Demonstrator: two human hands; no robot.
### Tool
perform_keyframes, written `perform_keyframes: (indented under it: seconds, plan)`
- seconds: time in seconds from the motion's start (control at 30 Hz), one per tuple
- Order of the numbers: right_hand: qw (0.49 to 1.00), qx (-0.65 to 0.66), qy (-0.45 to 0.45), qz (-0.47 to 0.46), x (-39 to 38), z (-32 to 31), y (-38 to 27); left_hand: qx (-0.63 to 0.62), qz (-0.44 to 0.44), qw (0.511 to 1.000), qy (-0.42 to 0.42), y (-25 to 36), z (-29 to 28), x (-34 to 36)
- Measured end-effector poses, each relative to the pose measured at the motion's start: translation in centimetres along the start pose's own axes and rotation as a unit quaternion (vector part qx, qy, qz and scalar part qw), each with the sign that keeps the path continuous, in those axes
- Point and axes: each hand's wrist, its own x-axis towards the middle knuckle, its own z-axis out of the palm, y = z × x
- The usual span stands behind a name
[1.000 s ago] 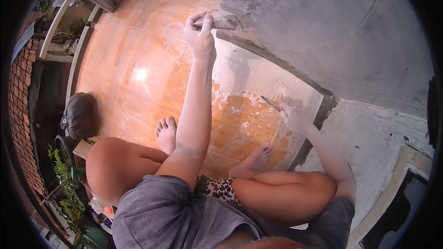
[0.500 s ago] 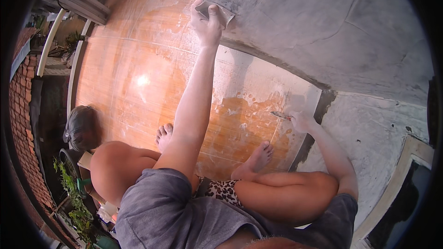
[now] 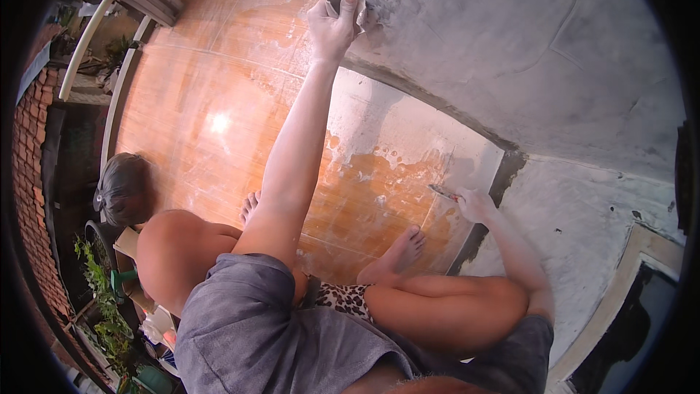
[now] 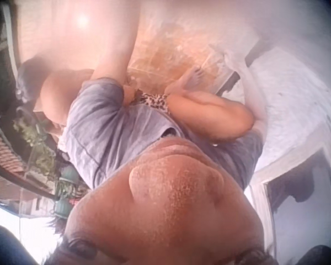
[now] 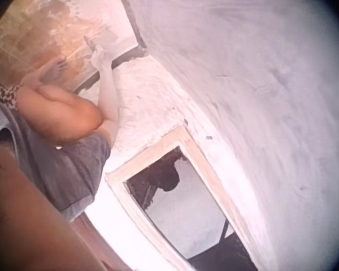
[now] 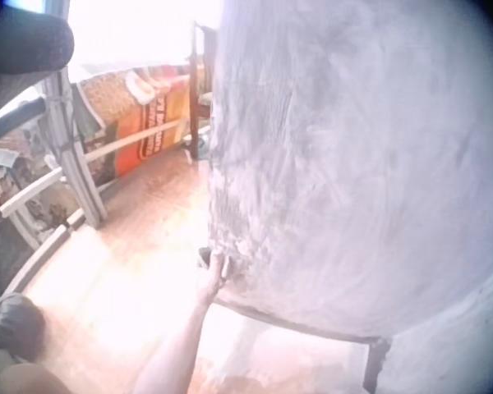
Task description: The person smooths a plastered wall surface using a trowel and a cloth. They repeatedly scrape and wipe the wall to refine the finish, working on a section near the floor.
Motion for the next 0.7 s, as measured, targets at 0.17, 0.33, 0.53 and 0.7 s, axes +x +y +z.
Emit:
perform_keyframes:
  seconds: [0.17, 0.33, 0.53, 0.7]
  plan:
    - [1.0, 0.014, -0.001, 0.023, -0.3, -0.1, 0.0, 0.029, 0.118, 0.992, -0.025, -0.6, 0.0, 3.0]
    - [1.0, -0.013, 0.0, 0.025, 0.1, -0.8, 0.5, 0.028, 0.073, 0.997, -0.002, -2.7, -1.3, -0.6]
    - [0.999, 0.025, 0.015, 0.026, -0.9, 0.6, 0.9, 0.03, -0.022, 0.999, -0.026, -1.0, 1.2, 2.2]
    - [1.0, 0.002, -0.011, 0.011, -0.9, 1.1, 1.4, -0.006, 0.005, 1.0, 0.025, -0.9, 0.2, -0.5]
